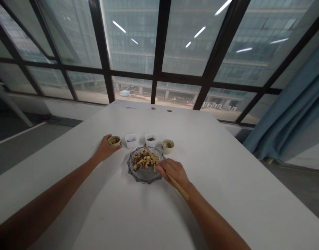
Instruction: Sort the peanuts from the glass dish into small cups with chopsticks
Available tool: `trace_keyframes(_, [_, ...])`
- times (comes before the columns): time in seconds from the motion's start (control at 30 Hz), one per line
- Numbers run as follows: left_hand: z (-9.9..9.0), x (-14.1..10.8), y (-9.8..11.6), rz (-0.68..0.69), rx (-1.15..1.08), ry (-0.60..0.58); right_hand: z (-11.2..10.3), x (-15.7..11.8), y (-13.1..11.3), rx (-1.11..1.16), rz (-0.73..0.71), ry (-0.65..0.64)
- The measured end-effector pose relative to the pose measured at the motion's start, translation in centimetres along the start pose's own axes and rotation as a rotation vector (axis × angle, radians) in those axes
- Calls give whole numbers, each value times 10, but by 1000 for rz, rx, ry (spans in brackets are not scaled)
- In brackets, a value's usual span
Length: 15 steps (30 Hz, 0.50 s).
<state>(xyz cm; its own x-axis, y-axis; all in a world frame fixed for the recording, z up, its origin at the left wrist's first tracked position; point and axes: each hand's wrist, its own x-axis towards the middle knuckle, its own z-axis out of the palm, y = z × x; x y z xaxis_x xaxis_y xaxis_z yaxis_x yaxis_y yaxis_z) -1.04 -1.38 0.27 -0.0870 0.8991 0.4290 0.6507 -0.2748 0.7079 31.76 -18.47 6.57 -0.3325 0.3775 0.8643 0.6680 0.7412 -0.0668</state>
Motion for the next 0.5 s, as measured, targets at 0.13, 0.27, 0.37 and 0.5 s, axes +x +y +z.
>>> trace_keyframes(0.13, [-3, 1, 40, 338, 151, 17, 0, 0, 8, 47, 151, -9])
trace_keyframes(0.27, [23, 6, 91, 513, 226, -190, 7, 3, 13, 201, 634, 264])
trace_keyframes(0.37, [56, 17, 116, 467, 286, -345, 11, 5, 19, 379, 826, 425])
trace_keyframes(0.5, [86, 31, 128, 379, 349, -506, 12, 1, 27, 372, 839, 403])
